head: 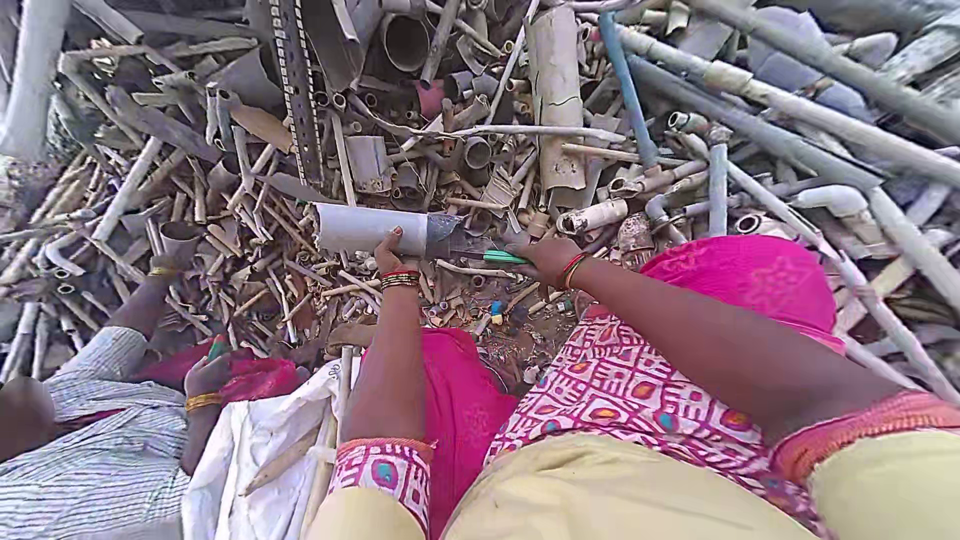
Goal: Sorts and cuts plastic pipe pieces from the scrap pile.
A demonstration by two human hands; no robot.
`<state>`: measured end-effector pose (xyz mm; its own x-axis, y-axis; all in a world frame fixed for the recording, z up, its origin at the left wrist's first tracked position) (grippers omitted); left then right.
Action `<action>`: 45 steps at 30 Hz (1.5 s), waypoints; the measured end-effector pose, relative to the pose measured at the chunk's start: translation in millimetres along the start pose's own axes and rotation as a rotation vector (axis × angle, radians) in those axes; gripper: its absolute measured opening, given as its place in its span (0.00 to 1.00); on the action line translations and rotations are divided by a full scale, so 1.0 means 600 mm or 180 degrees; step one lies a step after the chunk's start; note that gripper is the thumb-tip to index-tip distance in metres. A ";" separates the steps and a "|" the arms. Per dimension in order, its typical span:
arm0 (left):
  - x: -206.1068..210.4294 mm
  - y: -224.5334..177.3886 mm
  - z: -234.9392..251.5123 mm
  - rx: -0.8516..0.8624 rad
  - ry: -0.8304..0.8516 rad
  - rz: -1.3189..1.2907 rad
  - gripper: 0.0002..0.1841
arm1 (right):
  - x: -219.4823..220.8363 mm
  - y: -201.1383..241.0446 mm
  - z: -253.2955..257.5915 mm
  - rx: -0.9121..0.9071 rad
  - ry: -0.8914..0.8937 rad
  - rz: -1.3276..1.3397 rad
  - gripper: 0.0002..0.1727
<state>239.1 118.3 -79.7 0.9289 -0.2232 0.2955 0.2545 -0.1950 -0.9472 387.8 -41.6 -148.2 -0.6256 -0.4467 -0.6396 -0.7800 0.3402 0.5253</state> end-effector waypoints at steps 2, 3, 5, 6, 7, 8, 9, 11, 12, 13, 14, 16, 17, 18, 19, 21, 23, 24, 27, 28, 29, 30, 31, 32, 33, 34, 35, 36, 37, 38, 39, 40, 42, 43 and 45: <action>0.015 -0.016 -0.021 -0.0041 -0.0095 0.0068 0.25 | -0.008 -0.028 -0.009 0.0064 -0.0111 0.0010 0.28; 0.018 -0.024 -0.028 -0.0061 -0.0152 0.0068 0.25 | -0.015 -0.046 -0.016 0.0122 -0.0215 0.0021 0.27; 0.016 -0.026 -0.020 -0.0114 -0.0122 -0.0005 0.24 | -0.019 -0.061 -0.029 0.0193 -0.0320 0.0042 0.27; 0.003 -0.017 0.000 -0.0079 -0.0008 -0.0101 0.23 | -0.009 -0.053 -0.034 0.0192 -0.0286 0.0055 0.27; -0.012 -0.004 0.027 0.0019 0.0145 -0.0187 0.22 | -0.001 -0.042 -0.041 0.0159 -0.0238 0.0063 0.27; -0.022 0.003 0.040 0.0076 0.0247 -0.0204 0.22 | 0.008 -0.036 -0.049 0.0131 -0.0152 0.0094 0.27; -0.030 0.007 0.039 0.0060 0.0229 -0.0173 0.22 | 0.014 -0.036 -0.056 0.0152 -0.0088 0.0096 0.27; -0.041 0.010 0.025 -0.0184 0.0034 -0.0027 0.25 | 0.010 -0.048 -0.075 0.0322 -0.0040 -0.0015 0.27; -0.044 0.007 0.019 -0.0291 -0.0064 0.0039 0.27 | 0.004 -0.054 -0.085 0.0415 -0.0055 -0.0066 0.27; -0.044 0.002 0.018 -0.0360 -0.0141 0.0101 0.29 | -0.005 -0.057 -0.096 0.0535 -0.0054 -0.0115 0.27; -0.044 -0.007 0.020 -0.0393 -0.0164 0.0135 0.30 | -0.013 -0.058 -0.105 0.0649 -0.0058 -0.0133 0.28; -0.060 -0.017 0.032 -0.0433 -0.0171 0.0182 0.33 | -0.019 -0.052 -0.119 0.0809 -0.0057 -0.0084 0.29; -0.072 -0.019 0.038 -0.0435 -0.0133 0.0159 0.34 | -0.017 -0.045 -0.122 0.0866 -0.0047 -0.0066 0.30; -0.084 -0.020 0.041 -0.0434 -0.0095 0.0091 0.35 | -0.015 -0.037 -0.123 0.0903 -0.0042 -0.0072 0.30; -0.096 -0.021 0.046 -0.0403 -0.0074 -0.0014 0.35 | -0.017 -0.027 -0.122 0.0911 -0.0033 -0.0099 0.30; -0.120 -0.023 0.046 -0.0338 -0.0025 -0.0241 0.33 | -0.018 -0.004 -0.116 0.0861 0.0003 -0.0199 0.29; -0.142 -0.027 0.042 -0.0324 -0.0073 -0.0504 0.28 | -0.019 0.021 -0.116 0.0808 0.0033 -0.0299 0.29; -0.153 -0.031 0.041 -0.0323 -0.0118 -0.0643 0.26 | -0.021 0.033 -0.118 0.0792 0.0046 -0.0339 0.29; -0.183 -0.043 0.050 -0.0307 -0.0188 -0.0966 0.23 | -0.037 0.061 -0.121 0.0752 0.0030 -0.0413 0.29; -0.191 -0.046 0.054 -0.0320 -0.0215 -0.1032 0.23 | -0.043 0.070 -0.118 0.0756 0.0022 -0.0474 0.29; -0.199 -0.047 0.057 -0.0350 -0.0233 -0.1064 0.22 | -0.047 0.079 -0.113 0.0761 0.0012 -0.0536 0.29; -0.208 -0.046 0.061 -0.0376 -0.0252 -0.1093 0.22 | -0.049 0.090 -0.106 0.0771 0.0010 -0.0602 0.29; -0.217 -0.044 0.063 -0.0388 -0.0278 -0.1122 0.22 | -0.047 0.101 -0.098 0.0772 0.0021 -0.0656 0.29; -0.223 -0.043 0.067 -0.0391 -0.0292 -0.1130 0.22 | -0.046 0.113 -0.088 0.0766 0.0013 -0.0708 0.29; -0.227 -0.043 0.072 -0.0386 -0.0317 -0.1122 0.23 | -0.046 0.126 -0.076 0.0771 -0.0001 -0.0756 0.29; -0.230 -0.042 0.077 -0.0361 -0.0356 -0.1093 0.23 | -0.044 0.141 -0.064 0.0794 -0.0011 -0.0819 0.29; -0.233 -0.044 0.080 -0.0317 -0.0382 -0.1045 0.24 | -0.041 0.158 -0.053 0.0810 -0.0048 -0.0888 0.28; -0.238 -0.047 0.082 -0.0252 -0.0421 -0.1012 0.25 | -0.038 0.175 -0.042 0.0830 -0.0078 -0.0915 0.28; -0.245 -0.050 0.084 -0.0171 -0.0498 -0.1028 0.27 | -0.036 0.190 -0.035 0.0871 -0.0069 -0.0922 0.28; -0.249 -0.055 0.083 -0.0096 -0.0575 -0.1075 0.28 | -0.036 0.205 -0.032 0.0893 -0.0063 -0.0912 0.29; -0.251 -0.062 0.078 -0.0036 -0.0691 -0.1130 0.27 | -0.035 0.221 -0.035 0.0885 -0.0045 -0.0908 0.29; -0.255 -0.069 0.075 0.0007 -0.0789 -0.1194 0.26 | -0.033 0.236 -0.042 0.0864 -0.0041 -0.0928 0.29; -0.260 -0.077 0.070 0.0008 -0.0834 -0.1244 0.29 | -0.028 0.253 -0.048 0.0868 -0.0052 -0.1007 0.31; -0.263 -0.077 0.066 -0.0015 -0.0859 -0.1238 0.30 | -0.022 0.253 -0.043 0.0879 -0.0051 -0.1016 0.31; -0.266 -0.069 0.059 -0.0060 -0.0876 -0.1185 0.32 | -0.013 0.248 -0.030 0.0914 -0.0007 -0.0997 0.32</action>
<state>90.2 195.8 -92.3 0.8127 0.1268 0.5687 0.5818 -0.2317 -0.7796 276.7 -2.4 -55.0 -0.3573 -0.5634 -0.7449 -0.9052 0.4052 0.1278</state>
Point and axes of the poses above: each hand's wrist, its own z-axis towards the middle knuckle, its own x-axis out of the palm, y = z × x, the point moved 6 cm from there along z, towards the middle knuckle, and after that the axes turned 15 degrees about y, right-handed, at the moved point
